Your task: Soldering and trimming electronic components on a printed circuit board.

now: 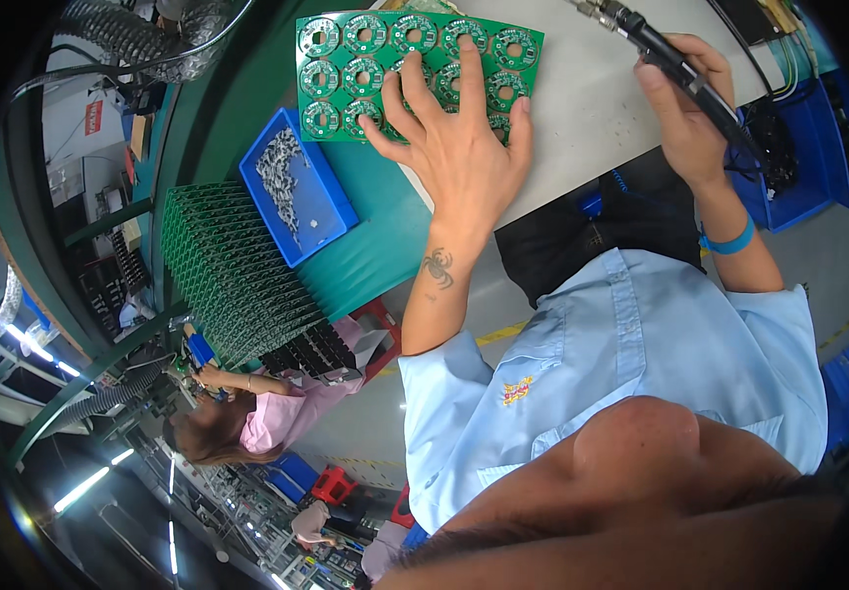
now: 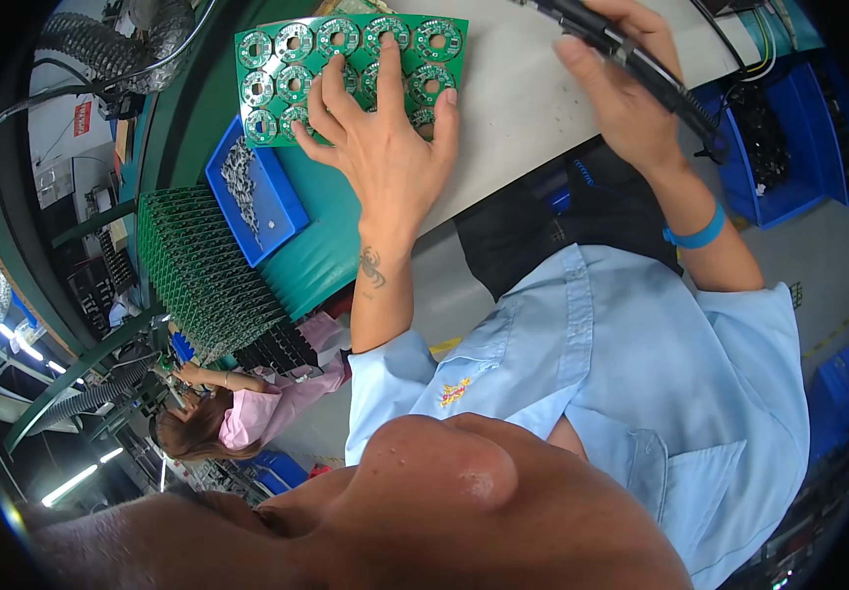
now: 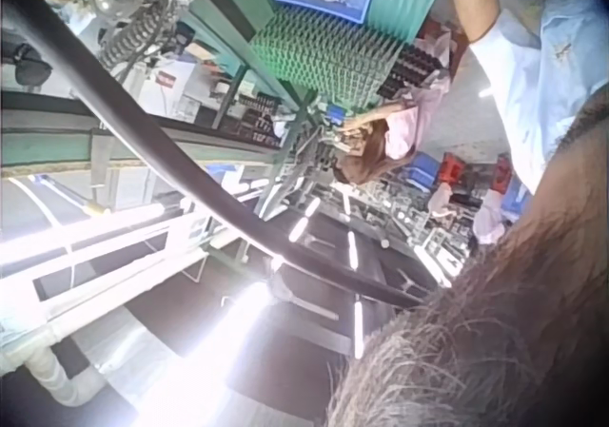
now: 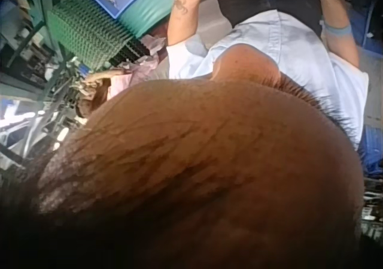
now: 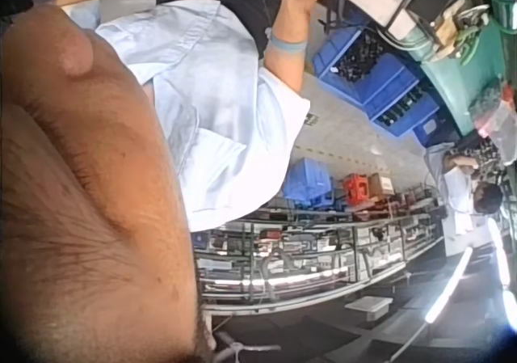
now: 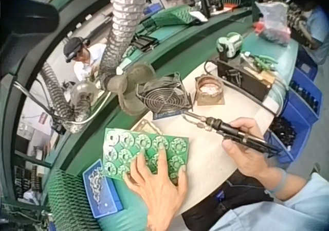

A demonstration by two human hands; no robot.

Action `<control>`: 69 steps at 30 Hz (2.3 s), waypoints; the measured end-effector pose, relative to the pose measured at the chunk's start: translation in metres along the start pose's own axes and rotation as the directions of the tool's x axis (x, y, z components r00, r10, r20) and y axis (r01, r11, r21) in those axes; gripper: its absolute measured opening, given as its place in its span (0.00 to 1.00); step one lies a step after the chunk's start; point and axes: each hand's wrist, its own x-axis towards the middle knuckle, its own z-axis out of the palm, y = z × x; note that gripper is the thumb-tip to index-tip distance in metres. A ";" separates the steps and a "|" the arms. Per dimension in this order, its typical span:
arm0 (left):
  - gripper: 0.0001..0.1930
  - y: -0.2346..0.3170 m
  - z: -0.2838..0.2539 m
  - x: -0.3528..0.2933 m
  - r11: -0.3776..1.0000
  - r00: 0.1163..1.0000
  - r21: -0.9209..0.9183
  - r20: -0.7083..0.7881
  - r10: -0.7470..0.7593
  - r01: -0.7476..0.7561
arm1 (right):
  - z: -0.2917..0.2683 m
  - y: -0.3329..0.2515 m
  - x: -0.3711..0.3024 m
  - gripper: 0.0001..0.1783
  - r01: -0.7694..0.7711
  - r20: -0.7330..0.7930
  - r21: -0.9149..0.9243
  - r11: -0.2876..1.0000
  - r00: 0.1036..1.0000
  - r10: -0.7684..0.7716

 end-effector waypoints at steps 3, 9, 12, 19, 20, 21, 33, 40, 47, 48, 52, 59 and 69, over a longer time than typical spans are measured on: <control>0.38 0.000 0.001 0.000 1.000 1.000 -0.002 0.000 -0.005 0.005 | 0.007 -0.005 0.000 0.22 -0.011 0.083 -0.088 0.996 0.996 0.018; 0.38 0.001 0.000 0.001 1.000 1.000 -0.013 -0.005 0.000 0.000 | 0.021 -0.009 0.007 0.21 0.092 0.206 -0.010 0.996 0.974 -0.088; 0.37 0.001 -0.002 0.001 1.000 1.000 -0.018 0.000 -0.003 0.003 | 0.023 -0.007 0.009 0.21 0.139 0.249 -0.014 0.990 0.960 -0.132; 0.27 -0.003 -0.006 0.005 1.000 1.000 0.018 0.003 0.002 -0.002 | 0.021 -0.006 0.006 0.19 0.148 0.235 0.035 0.988 0.960 -0.152; 0.25 -0.004 -0.007 0.007 1.000 1.000 0.019 -0.013 0.014 -0.013 | 0.020 -0.005 0.004 0.19 0.132 0.222 0.043 0.990 0.965 -0.138; 0.23 -0.005 -0.009 0.010 0.999 0.999 0.020 -0.029 0.026 -0.025 | 0.020 -0.004 0.004 0.19 0.116 0.209 0.050 0.992 0.970 -0.124; 0.15 -0.035 -0.016 0.047 0.959 0.957 -0.031 -0.084 0.279 -0.282 | 0.016 -0.004 0.009 0.22 0.179 0.261 -0.007 0.984 0.950 -0.171; 0.17 -0.045 -0.019 0.052 0.926 0.933 -0.111 -0.070 0.354 -0.360 | 0.014 -0.003 0.008 0.23 0.168 0.276 -0.012 0.986 0.948 -0.159; 0.20 -0.050 -0.013 0.042 0.913 0.936 -0.205 -0.076 0.345 -0.353 | 0.028 0.000 0.000 0.26 0.061 0.277 -0.073 0.995 0.960 -0.038; 0.21 -0.050 -0.013 0.041 0.912 0.936 -0.211 -0.078 0.343 -0.352 | 0.033 -0.003 0.001 0.27 0.081 0.278 -0.093 0.992 0.959 -0.053; 0.22 -0.051 -0.012 0.037 0.910 0.938 -0.229 -0.085 0.335 -0.345 | 0.048 -0.010 0.003 0.29 0.140 0.284 -0.152 0.978 0.954 -0.093; 0.27 -0.052 -0.014 0.035 0.909 0.937 -0.228 -0.063 0.344 -0.349 | 0.050 -0.012 -0.001 0.30 0.138 0.279 -0.148 0.979 0.956 -0.093; 0.32 -0.054 -0.014 0.032 0.915 0.930 -0.179 0.002 0.367 -0.361 | 0.045 -0.019 0.004 0.30 0.172 0.352 -0.191 0.966 0.931 -0.096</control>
